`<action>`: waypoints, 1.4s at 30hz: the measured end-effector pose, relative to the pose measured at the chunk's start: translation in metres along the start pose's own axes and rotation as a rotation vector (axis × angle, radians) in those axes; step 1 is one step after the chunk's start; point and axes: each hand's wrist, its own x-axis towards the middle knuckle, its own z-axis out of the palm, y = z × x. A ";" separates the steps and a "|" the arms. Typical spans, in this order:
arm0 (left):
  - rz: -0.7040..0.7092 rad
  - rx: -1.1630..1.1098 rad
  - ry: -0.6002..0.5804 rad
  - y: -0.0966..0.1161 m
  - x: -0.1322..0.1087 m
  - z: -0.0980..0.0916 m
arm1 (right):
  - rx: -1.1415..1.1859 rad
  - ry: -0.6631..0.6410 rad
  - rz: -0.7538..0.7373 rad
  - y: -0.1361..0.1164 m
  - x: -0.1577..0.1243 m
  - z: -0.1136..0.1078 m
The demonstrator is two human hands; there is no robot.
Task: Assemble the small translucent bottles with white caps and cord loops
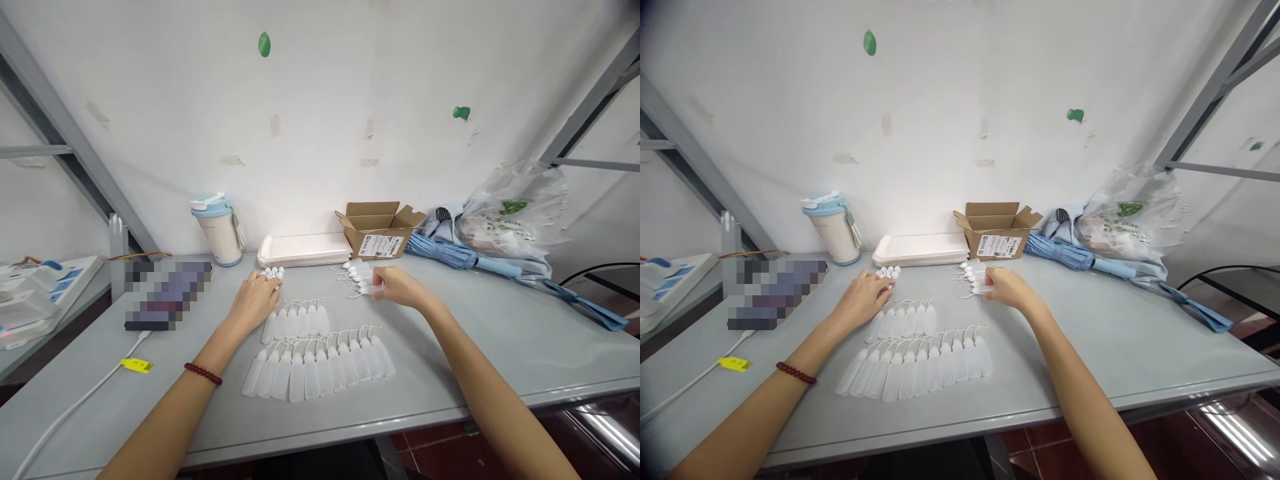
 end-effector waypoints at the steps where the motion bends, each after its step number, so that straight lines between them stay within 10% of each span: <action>1: 0.005 0.008 -0.002 0.000 0.000 0.000 | -0.019 0.001 -0.004 0.000 0.000 0.000; 18: -0.047 0.009 -0.069 0.001 0.001 -0.004 | -0.002 0.040 0.060 0.002 0.002 0.004; 25: -0.046 0.034 -0.064 0.001 0.001 -0.002 | 0.102 0.227 -0.114 -0.037 -0.014 0.000; 31: -0.051 0.019 -0.053 -0.001 -0.001 -0.003 | 0.302 -0.163 -0.458 -0.078 -0.028 0.019; 42: 0.057 0.001 -0.010 -0.005 -0.001 0.001 | 0.326 -0.236 -0.577 -0.084 -0.028 0.023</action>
